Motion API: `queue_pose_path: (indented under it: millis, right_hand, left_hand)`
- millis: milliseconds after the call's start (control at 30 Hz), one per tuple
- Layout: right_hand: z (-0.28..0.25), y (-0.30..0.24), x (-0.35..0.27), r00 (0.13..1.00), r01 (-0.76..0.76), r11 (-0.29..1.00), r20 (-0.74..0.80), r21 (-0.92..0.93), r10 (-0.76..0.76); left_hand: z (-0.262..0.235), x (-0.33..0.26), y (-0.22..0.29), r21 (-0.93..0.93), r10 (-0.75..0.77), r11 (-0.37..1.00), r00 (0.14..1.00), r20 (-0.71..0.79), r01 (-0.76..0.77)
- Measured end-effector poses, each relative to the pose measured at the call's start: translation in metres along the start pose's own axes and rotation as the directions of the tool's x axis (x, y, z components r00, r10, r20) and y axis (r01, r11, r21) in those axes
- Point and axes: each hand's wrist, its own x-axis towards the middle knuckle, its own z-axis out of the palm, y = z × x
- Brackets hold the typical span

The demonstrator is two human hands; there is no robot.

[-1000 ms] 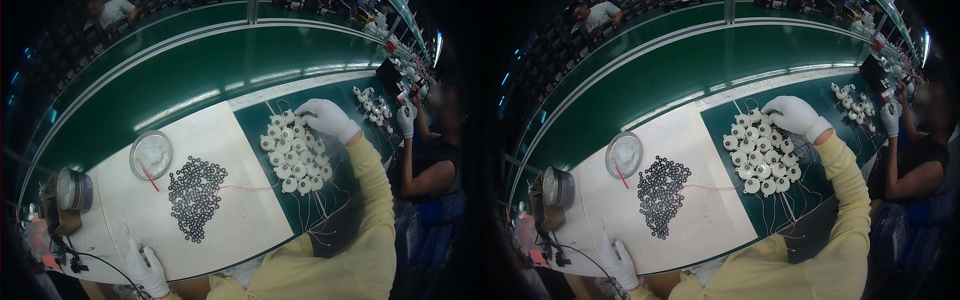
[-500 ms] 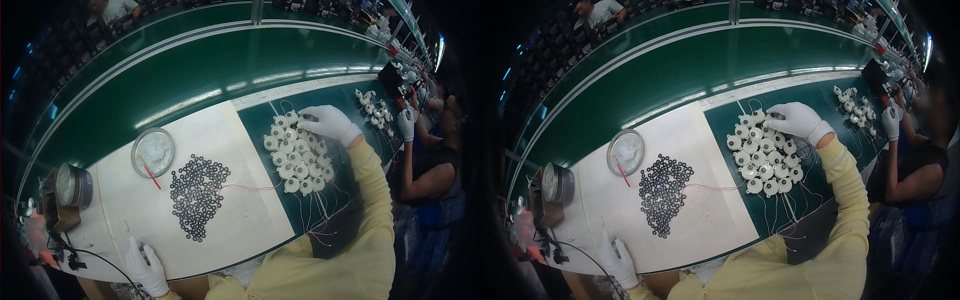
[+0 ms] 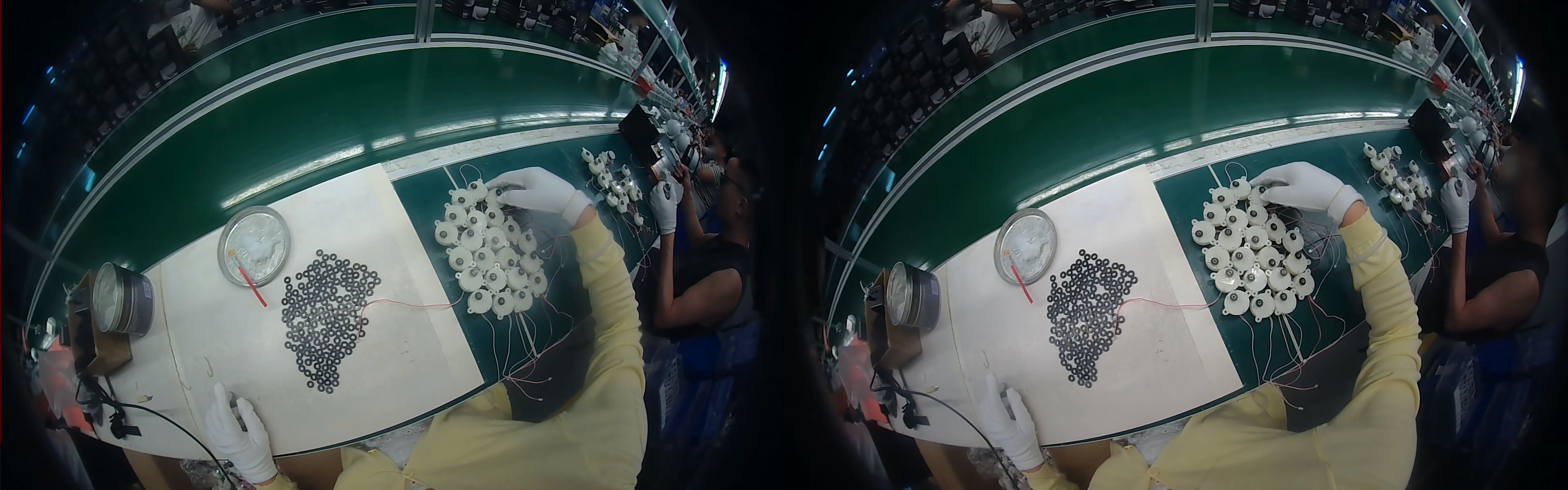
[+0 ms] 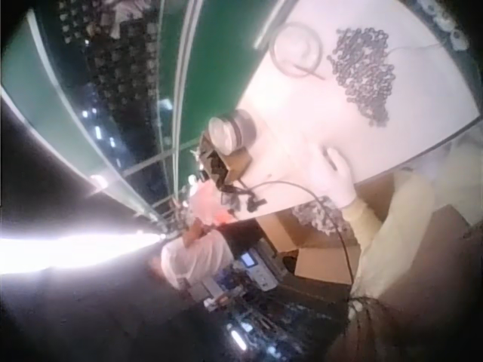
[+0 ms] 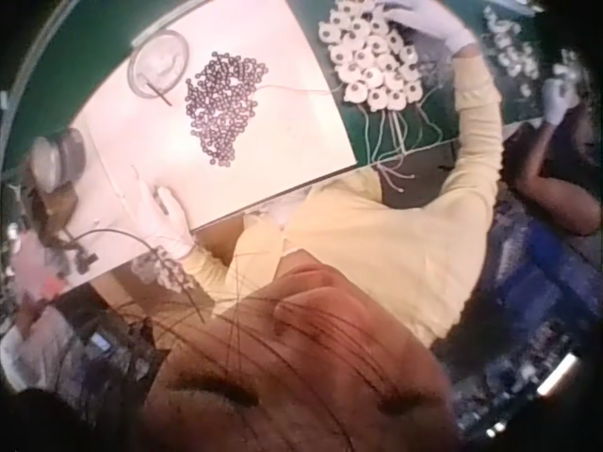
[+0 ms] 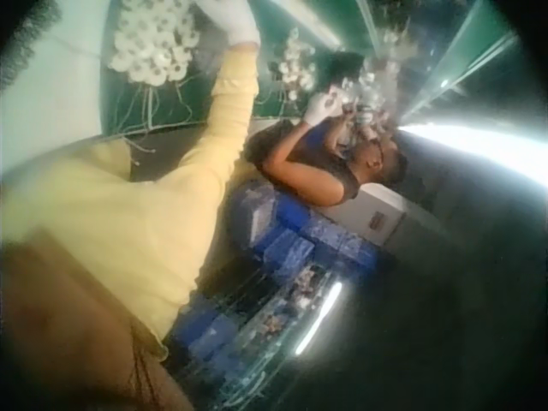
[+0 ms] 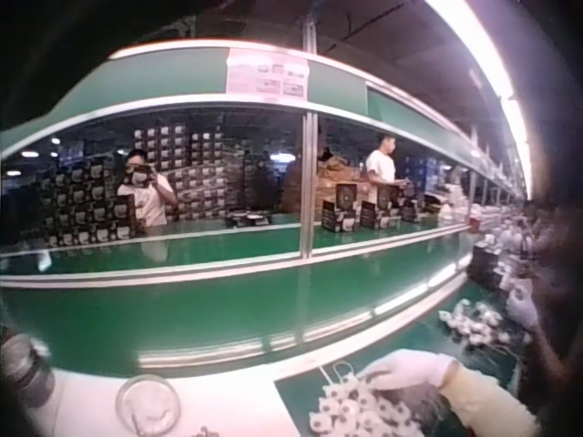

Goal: The person assembles small white cylindrical electronic components by inserting wires and securing them with black washers. They then use a red-handled brush to apply a white substance from a metal dish onto the components, which are arranged on a green workbench.

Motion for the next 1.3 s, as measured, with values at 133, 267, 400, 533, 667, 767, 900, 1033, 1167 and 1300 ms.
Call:
queue_pose_path:
  millis: [133, 267, 400, 533, 667, 767, 900, 1033, 1167, 1300]
  right_hand:
    - [-0.006, 0.000, 0.004, 0.993, -0.096, 0.992, 0.083, 0.086, 0.089]
    - [-0.011, 0.004, 0.006, 0.989, -0.077, 0.990, 0.137, 0.120, 0.060]
    - [-0.041, -0.027, -0.009, 0.977, -0.201, 0.976, 0.088, 0.082, 0.193]
    - [-0.036, -0.018, 0.010, 0.915, 0.206, 0.977, -0.345, -0.044, -0.209]
    - [0.016, -0.031, 0.026, 0.833, 0.213, 0.770, -0.300, -0.601, -0.465]
    - [0.054, -0.036, 0.017, 0.954, 0.175, 0.758, -0.082, -0.629, -0.289]
    - [0.045, -0.049, 0.011, 0.937, 0.202, 0.785, -0.118, -0.585, -0.328]
    - [0.030, -0.072, -0.014, 0.850, 0.262, 0.778, -0.246, -0.571, -0.467]
    - [0.069, -0.040, -0.018, 0.919, 0.162, 0.735, -0.172, -0.658, -0.356]
    - [0.060, -0.039, -0.031, 0.904, 0.198, 0.773, -0.193, -0.603, -0.381]
  left_hand:
    - [0.002, 0.000, 0.000, -0.007, -0.004, 1.000, 1.000, -0.005, 0.004]
    - [0.001, 0.000, 0.002, -0.006, -0.022, 1.000, 1.000, 0.001, 0.022]
    - [0.000, 0.001, 0.001, 0.006, 0.000, 1.000, 1.000, -0.003, 0.000]
    - [0.001, 0.002, 0.004, 0.024, -0.011, 1.000, 0.999, -0.050, 0.012]
    - [0.005, -0.004, 0.000, -0.042, -0.106, 0.994, 0.977, -0.184, 0.100]
    - [0.005, -0.003, 0.002, -0.017, -0.183, 0.983, 0.975, -0.123, 0.182]
    - [0.000, 0.000, 0.005, 0.130, -0.138, 0.980, 0.987, -0.083, 0.148]
    - [0.000, 0.000, 0.004, 0.146, -0.125, 0.980, 0.989, -0.074, 0.135]
    - [0.002, 0.005, 0.013, 0.126, -0.131, 0.982, 0.988, -0.086, 0.141]
    - [0.003, 0.007, 0.013, 0.121, -0.130, 0.983, 0.989, -0.066, 0.137]
